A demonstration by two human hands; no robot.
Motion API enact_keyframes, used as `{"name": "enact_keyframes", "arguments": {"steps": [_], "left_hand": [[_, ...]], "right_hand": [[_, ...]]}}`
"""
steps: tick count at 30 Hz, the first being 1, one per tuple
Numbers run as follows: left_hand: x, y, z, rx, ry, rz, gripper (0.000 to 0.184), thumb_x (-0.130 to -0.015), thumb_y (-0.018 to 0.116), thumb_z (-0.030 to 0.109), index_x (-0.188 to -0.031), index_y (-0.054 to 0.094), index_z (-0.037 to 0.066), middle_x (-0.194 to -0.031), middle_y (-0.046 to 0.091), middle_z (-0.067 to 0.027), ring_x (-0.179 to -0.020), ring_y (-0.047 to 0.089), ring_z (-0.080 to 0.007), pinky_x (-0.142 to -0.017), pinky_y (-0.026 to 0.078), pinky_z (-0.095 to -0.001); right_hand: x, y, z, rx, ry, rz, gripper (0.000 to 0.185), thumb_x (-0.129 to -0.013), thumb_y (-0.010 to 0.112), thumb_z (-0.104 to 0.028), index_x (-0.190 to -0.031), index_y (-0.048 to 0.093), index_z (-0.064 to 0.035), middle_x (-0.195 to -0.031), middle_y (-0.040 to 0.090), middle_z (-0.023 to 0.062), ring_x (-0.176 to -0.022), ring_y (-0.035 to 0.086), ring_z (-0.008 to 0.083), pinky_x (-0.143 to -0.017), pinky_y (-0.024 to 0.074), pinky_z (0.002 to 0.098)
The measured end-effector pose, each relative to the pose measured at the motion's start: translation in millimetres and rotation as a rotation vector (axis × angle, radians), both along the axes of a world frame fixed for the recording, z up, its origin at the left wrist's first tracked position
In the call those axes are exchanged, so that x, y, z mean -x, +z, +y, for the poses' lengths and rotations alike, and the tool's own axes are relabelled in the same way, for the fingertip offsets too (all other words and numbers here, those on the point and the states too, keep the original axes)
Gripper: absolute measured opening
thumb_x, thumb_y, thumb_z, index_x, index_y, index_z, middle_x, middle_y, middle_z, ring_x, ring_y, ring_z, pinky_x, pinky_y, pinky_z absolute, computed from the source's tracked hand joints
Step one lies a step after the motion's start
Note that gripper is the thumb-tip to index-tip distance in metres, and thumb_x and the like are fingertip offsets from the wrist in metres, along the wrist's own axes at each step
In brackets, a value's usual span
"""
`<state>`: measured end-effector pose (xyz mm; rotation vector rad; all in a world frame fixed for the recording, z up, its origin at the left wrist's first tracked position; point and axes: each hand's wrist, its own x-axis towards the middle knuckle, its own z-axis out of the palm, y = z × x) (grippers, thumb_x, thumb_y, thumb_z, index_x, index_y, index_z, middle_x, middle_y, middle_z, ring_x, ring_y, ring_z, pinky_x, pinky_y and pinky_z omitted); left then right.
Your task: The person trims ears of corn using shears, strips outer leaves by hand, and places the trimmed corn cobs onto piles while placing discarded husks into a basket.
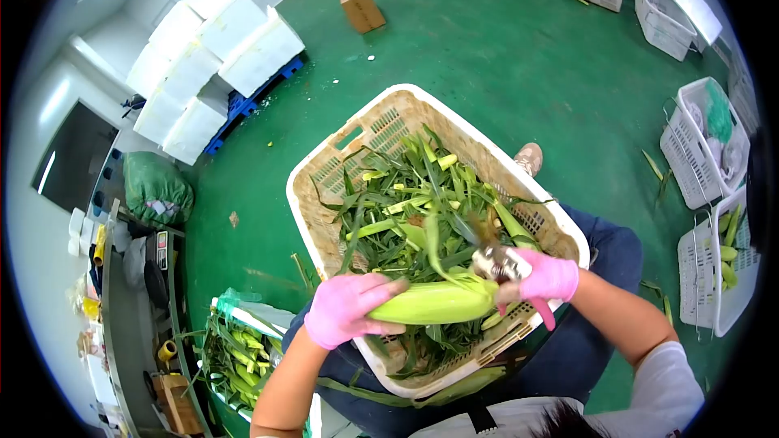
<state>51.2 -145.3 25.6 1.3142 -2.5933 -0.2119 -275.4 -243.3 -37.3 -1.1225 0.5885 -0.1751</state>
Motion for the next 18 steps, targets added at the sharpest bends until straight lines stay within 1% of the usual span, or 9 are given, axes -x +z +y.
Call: {"name": "enact_keyframes", "arguments": {"steps": [3,5,6,8,9,11,12,14,18], "left_hand": [[2.0,16.5,-10.3,0.124,-0.009,-0.048,0.072,-0.063,0.084,0.051,-0.122,0.067,0.014,-0.101,0.068,-0.0051,-0.095,0.067,-0.0279,-0.089,0.049,-0.0448],[11.2,16.6,0.7,0.302,0.151,-0.076,0.077,-0.06,0.083,0.053,-0.123,0.066,0.013,-0.112,0.065,-0.0094,-0.116,0.06,-0.0313,-0.107,0.036,-0.057],[21.0,12.1,16.4,0.403,0.36,-0.094,0.075,-0.067,0.085,0.046,-0.129,0.062,0.009,-0.13,0.056,-0.0158,-0.126,0.054,-0.034,-0.112,0.035,-0.0535],[51.3,-26.8,50.5,0.256,0.772,0.505,0.074,-0.08,0.083,0.034,-0.141,0.051,0.006,-0.145,0.045,-0.0184,-0.134,0.047,-0.0346,-0.116,0.033,-0.0501],[82.7,-46.1,59.1,-0.003,0.784,1.26,0.075,-0.09,0.074,0.024,-0.152,0.036,0.005,-0.15,0.041,-0.0165,-0.135,0.046,-0.0335,-0.119,0.031,-0.0456],[114.5,-52.0,67.5,-0.572,0.828,1.9,0.068,-0.095,0.071,0.03,-0.145,0.037,-0.001,-0.139,0.05,-0.0103,-0.123,0.053,-0.0236,-0.107,0.042,-0.0395],[121.9,-60.5,65.0,-0.613,0.927,1.987,0.063,-0.097,0.068,0.035,-0.143,0.04,0.001,-0.131,0.054,-0.0083,-0.117,0.055,-0.019,-0.104,0.044,-0.036],[121.1,-82.7,69.0,-0.575,0.972,2.038,0.062,-0.098,0.068,0.039,-0.141,0.043,0.002,-0.126,0.058,-0.0083,-0.113,0.057,-0.0182,-0.101,0.046,-0.0345],[116.4,-90.0,82.1,-0.578,0.97,2.043,0.066,-0.096,0.067,0.048,-0.137,0.045,0.001,-0.123,0.06,-0.0095,-0.11,0.06,-0.019,-0.097,0.05,-0.0349]], "right_hand": [[-7.5,25.6,10.5,-0.022,0.075,0.025,0.071,-0.082,0.077,-0.014,-0.141,0.04,-0.0005,-0.101,0.061,0.0136,-0.044,0.063,0.0205,-0.034,0.0534,0.0291],[-10.5,-12.5,34.0,0.08,-0.127,-0.18,0.072,-0.079,0.08,-0.017,-0.138,0.042,-0.0011,-0.107,0.061,0.0121,-0.06,0.066,0.0164,-0.037,0.0548,0.0263],[-11.8,-11.8,43.0,0.064,-0.211,-0.152,0.074,-0.078,0.082,-0.019,-0.138,0.043,-0.0014,-0.108,0.061,0.0104,-0.077,0.064,0.0159,-0.055,0.0559,0.0279],[-19.5,-26.6,62.2,0.217,-0.365,-0.144,0.08,-0.075,0.084,-0.022,-0.14,0.043,-0.0013,-0.112,0.061,0.009,-0.097,0.06,0.0168,-0.083,0.0531,0.0312],[-25.8,-42.1,72.4,0.388,-0.444,-0.148,0.083,-0.075,0.085,-0.023,-0.142,0.042,-0.001,-0.114,0.061,0.0093,-0.101,0.06,0.0182,-0.092,0.0491,0.0329],[-39.4,-32.3,88.6,0.497,-0.418,-0.06,0.074,-0.074,0.083,-0.021,-0.136,0.047,-0.0006,-0.107,0.065,0.0115,-0.083,0.064,0.0182,-0.076,0.0538,0.0315],[-43.1,-26.3,100.3,0.472,-0.367,0.016,0.07,-0.074,0.081,-0.02,-0.134,0.05,-0.0004,-0.101,0.067,0.0122,-0.077,0.065,0.0191,-0.073,0.0547,0.032],[-57.7,-8.7,112.6,0.634,-0.337,0.217,0.056,-0.074,0.074,-0.017,-0.123,0.056,0.0009,-0.084,0.068,0.0153,-0.071,0.07,0.0293,-0.069,0.0566,0.0378],[-53.6,-2.0,114.4,0.659,-0.259,0.323,0.05,-0.075,0.07,-0.014,-0.12,0.057,0.0007,-0.08,0.068,0.0161,-0.072,0.071,0.0316,-0.067,0.057,0.0389]]}}
